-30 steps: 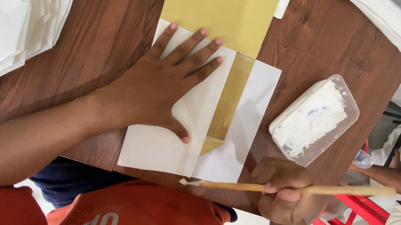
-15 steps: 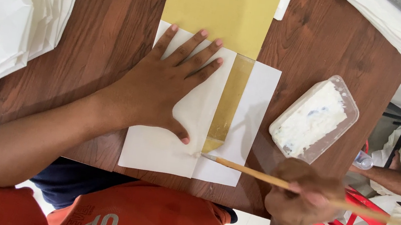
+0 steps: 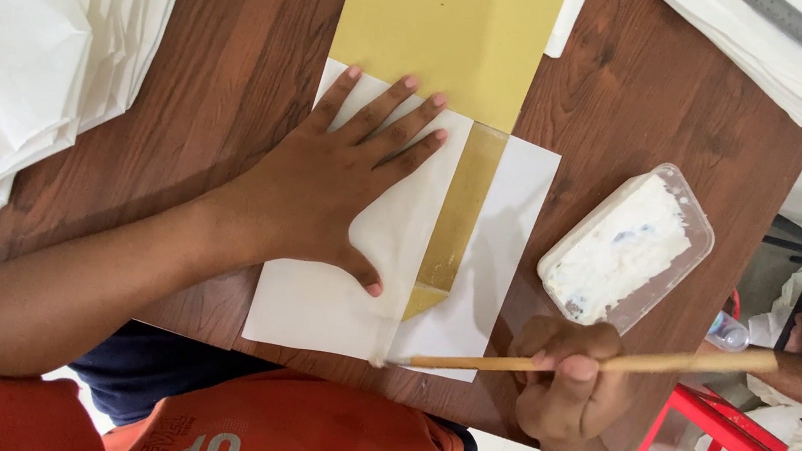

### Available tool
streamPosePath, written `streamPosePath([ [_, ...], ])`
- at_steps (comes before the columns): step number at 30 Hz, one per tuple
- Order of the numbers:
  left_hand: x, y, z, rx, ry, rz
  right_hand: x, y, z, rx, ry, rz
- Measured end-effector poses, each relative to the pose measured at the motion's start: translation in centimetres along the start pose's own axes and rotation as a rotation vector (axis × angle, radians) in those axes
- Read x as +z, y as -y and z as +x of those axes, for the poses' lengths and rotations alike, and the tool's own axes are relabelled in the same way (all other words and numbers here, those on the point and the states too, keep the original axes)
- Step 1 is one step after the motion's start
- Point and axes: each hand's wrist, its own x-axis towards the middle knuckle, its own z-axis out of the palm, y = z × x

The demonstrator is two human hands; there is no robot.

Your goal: Applying adhesive to paper sheets using a brush and folding them to form bags.

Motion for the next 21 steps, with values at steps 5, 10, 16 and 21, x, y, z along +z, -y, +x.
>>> streamPosePath([
  [5, -0.3, 0.1, 0.0, 0.019, -0.004, 0.006, -3.5, 1.1, 3.1, 0.012, -0.246, -0.685],
  [10, -1.8, -0.1, 1.0, 0.017, 0.015, -0.030, -8.2, 0.8, 8.5, 0.074, -0.605, -0.076],
  [16, -2.6, 1.0, 1.7, 0.090, -0.095, -0.010, -12.5, -1.1, 10.6, 0.437, -0.821, -0.137],
  [21, -2.6, 1.4, 1.8, 0.087, -0.103, -0.050, -15.4, -4.9, 10.4, 0.637, -0.712, -0.056],
])
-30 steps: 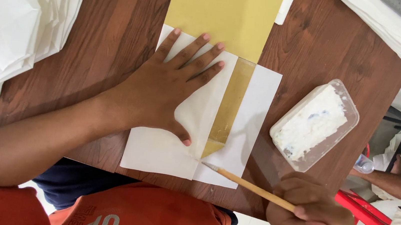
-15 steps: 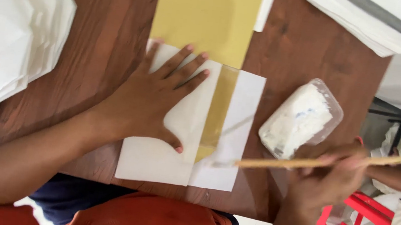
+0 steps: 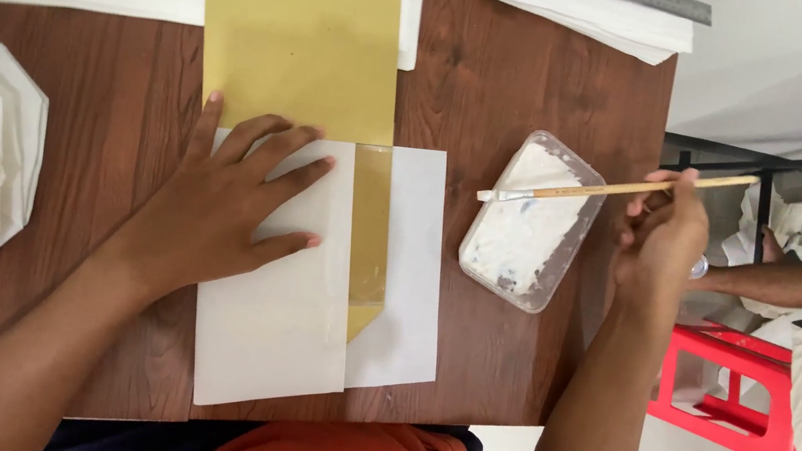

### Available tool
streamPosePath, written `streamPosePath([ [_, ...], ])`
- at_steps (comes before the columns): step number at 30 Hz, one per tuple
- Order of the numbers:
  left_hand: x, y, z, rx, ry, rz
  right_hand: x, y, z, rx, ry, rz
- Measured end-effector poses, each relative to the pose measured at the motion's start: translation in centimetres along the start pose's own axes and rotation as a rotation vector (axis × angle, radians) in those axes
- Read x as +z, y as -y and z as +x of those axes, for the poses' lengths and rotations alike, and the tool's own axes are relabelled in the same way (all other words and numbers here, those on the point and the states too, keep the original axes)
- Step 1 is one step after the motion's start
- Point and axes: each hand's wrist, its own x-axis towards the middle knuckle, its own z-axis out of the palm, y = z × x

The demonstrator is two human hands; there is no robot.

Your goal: Applying adhesive to paper sheets using a brush and folding them to form bags.

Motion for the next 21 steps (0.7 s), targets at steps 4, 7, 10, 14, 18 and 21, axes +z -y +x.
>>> streamPosePath([
  [4, -0.1, 0.4, 0.0, -0.003, 0.024, -0.038, 0.5, 0.5, -0.8, 0.031, 0.071, -0.047],
  [7, -0.3, 0.8, 0.1, 0.021, 0.014, -0.054, 0.2, 0.3, -0.3, 0.117, 0.101, -0.108],
  [10, -0.5, 1.0, 0.1, 0.012, 0.061, -0.081, -0.1, -0.1, 0.2, 0.151, 0.213, -0.150],
  [14, -0.3, 1.2, 0.0, -0.013, 0.040, -0.045, -0.2, -0.4, 0.6, 0.157, 0.191, -0.201],
  [18, -0.2, 1.1, -0.2, -0.015, 0.022, -0.020, 0.4, 0.6, -0.5, 0.161, 0.147, -0.310],
  [21, -0.2, 1.3, -0.3, 0.001, -0.020, -0.027, -0.2, 0.3, 0.1, 0.194, 0.169, -0.323],
])
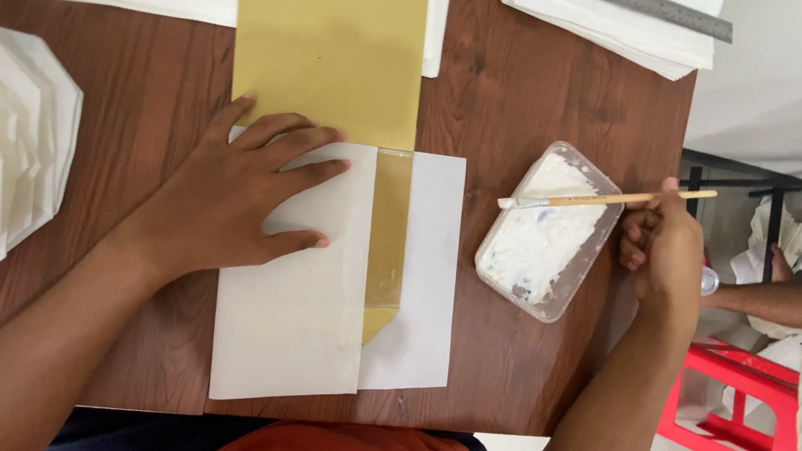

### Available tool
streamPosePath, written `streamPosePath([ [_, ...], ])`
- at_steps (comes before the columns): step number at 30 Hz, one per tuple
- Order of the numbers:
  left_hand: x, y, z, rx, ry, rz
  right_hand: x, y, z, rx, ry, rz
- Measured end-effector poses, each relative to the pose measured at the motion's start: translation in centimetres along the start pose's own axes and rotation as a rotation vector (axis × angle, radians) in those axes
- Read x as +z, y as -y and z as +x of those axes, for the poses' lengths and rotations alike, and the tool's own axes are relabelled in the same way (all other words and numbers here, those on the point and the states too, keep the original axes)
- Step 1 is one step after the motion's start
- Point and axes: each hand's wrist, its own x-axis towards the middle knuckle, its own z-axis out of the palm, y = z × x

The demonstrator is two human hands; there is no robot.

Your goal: Applying adhesive to paper sheets using a brush and folding them to form bags.

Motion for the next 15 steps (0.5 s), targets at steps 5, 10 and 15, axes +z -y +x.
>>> streamPosePath([
  [5, 0.6, 0.4, -0.2, -0.013, 0.015, 0.001, -2.0, -0.6, 0.0, -0.038, -0.067, -0.203],
  [10, 0.8, 0.7, -0.6, 0.012, 0.007, -0.003, -5.9, -2.0, -3.0, -0.089, -0.354, -0.529],
  [15, 1.1, 1.0, -0.7, 0.004, 0.075, -0.057, -4.3, -9.0, -10.8, -0.612, -0.621, -0.897],
])
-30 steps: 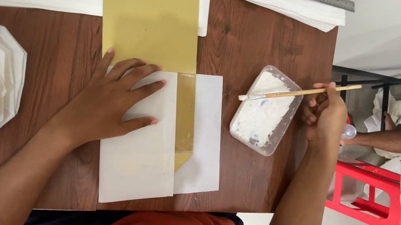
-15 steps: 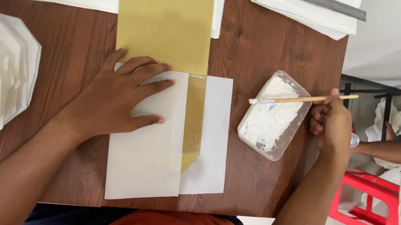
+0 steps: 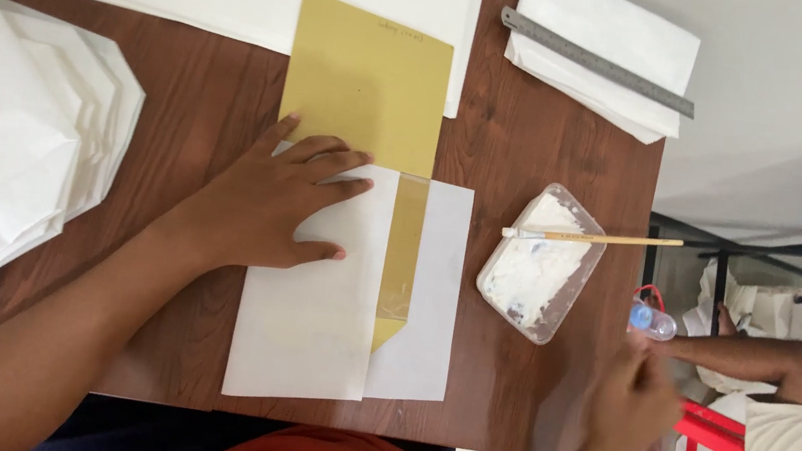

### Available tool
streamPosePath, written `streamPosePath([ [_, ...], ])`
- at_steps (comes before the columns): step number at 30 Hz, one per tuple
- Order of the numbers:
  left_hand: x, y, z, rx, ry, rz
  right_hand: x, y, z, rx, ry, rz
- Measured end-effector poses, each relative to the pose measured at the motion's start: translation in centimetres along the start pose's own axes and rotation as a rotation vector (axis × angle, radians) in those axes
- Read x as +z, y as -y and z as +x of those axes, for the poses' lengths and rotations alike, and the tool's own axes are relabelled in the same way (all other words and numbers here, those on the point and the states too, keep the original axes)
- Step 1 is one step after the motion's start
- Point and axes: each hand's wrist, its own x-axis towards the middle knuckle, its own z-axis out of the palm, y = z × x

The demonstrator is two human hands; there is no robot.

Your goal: Applying adhesive to paper sheets using a brush and folding them to form bags.

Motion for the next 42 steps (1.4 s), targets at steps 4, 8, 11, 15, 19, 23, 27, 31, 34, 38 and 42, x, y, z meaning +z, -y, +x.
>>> streamPosePath([
  [4, 0.1, 0.2, 0.1, 0.002, 0.009, 0.015, -1.2, 4.0, -6.5, -0.111, -0.020, 0.048],
  [8, 0.4, 0.0, 0.2, -0.015, 0.043, 0.004, -2.5, 9.1, -9.0, -0.370, 0.132, 0.170],
  [11, 0.7, -0.1, 0.3, -0.017, 0.035, 0.013, -2.9, 11.9, -9.9, -0.398, 0.308, 0.268],
  [15, 1.1, -0.1, 0.1, -0.038, 0.049, 0.028, -2.2, 13.3, -10.5, -0.441, 0.360, 0.444],
  [19, 1.0, 0.1, 0.3, -0.039, 0.066, 0.018, -2.2, 14.5, -10.3, -0.421, 0.387, 0.505],
  [23, 1.3, 0.1, 0.1, -0.034, 0.041, -0.008, -2.8, 15.3, -10.5, -0.296, 0.544, 0.644],
  [27, 1.1, 0.1, 0.2, -0.022, 0.037, -0.007, -1.5, 15.0, -10.6, -0.145, 0.616, 0.932],
  [31, 0.4, -0.3, 0.2, -0.049, 0.075, -0.019, -2.4, 17.1, -9.3, -0.110, 0.677, 0.994],
  [34, 0.2, -0.5, 0.4, -0.055, 0.067, -0.051, -2.7, 17.7, -8.4, -0.379, 0.731, 0.663],
  [38, 0.2, -0.5, 0.2, -0.028, 0.000, -0.043, -2.1, 17.9, -8.7, -0.374, 0.721, 0.753],
  [42, -0.1, -0.7, 0.3, -0.034, 0.020, -0.015, -1.8, 19.3, -8.9, -0.395, 0.631, 0.852],
])
